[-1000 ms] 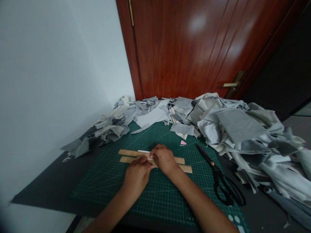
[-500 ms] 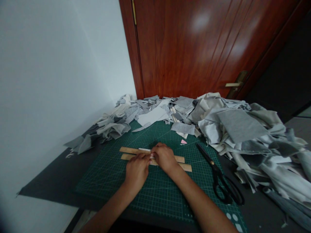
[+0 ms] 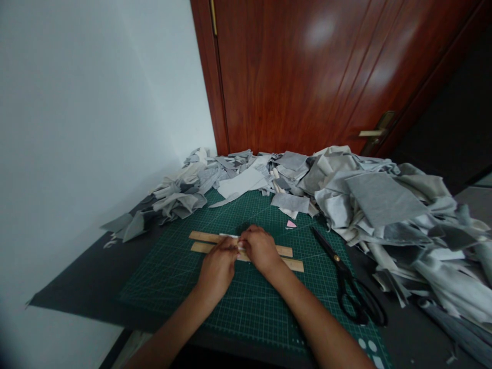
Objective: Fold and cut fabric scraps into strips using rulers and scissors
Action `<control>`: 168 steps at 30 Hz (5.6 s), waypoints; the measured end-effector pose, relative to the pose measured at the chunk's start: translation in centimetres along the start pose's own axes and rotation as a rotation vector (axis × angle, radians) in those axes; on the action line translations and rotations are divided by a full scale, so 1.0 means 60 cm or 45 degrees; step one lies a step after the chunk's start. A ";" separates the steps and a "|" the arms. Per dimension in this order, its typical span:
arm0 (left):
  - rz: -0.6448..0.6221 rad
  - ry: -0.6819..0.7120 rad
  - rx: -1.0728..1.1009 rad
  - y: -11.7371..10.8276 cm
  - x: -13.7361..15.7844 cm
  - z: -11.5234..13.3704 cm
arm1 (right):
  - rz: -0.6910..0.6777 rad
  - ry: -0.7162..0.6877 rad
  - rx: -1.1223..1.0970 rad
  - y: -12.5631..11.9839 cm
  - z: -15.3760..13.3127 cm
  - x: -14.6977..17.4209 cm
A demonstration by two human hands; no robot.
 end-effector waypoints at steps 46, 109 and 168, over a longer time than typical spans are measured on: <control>0.043 0.129 0.056 0.038 -0.007 -0.025 | -0.404 0.089 -0.378 -0.062 0.144 0.012; -0.186 0.080 -0.227 0.022 -0.014 -0.015 | 0.412 0.525 -0.253 -0.094 0.244 -0.001; -0.036 0.196 -0.026 0.037 -0.003 -0.028 | 0.054 0.851 -1.185 -0.024 0.156 -0.102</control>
Point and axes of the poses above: each hand's wrist, its own x-axis away from the middle knuckle, its own y-axis out of the palm, z = x × y, the point moved 4 cm from there along -x, towards the middle knuckle, and after that the axes turned 2 degrees about x, right-handed, at the moved point
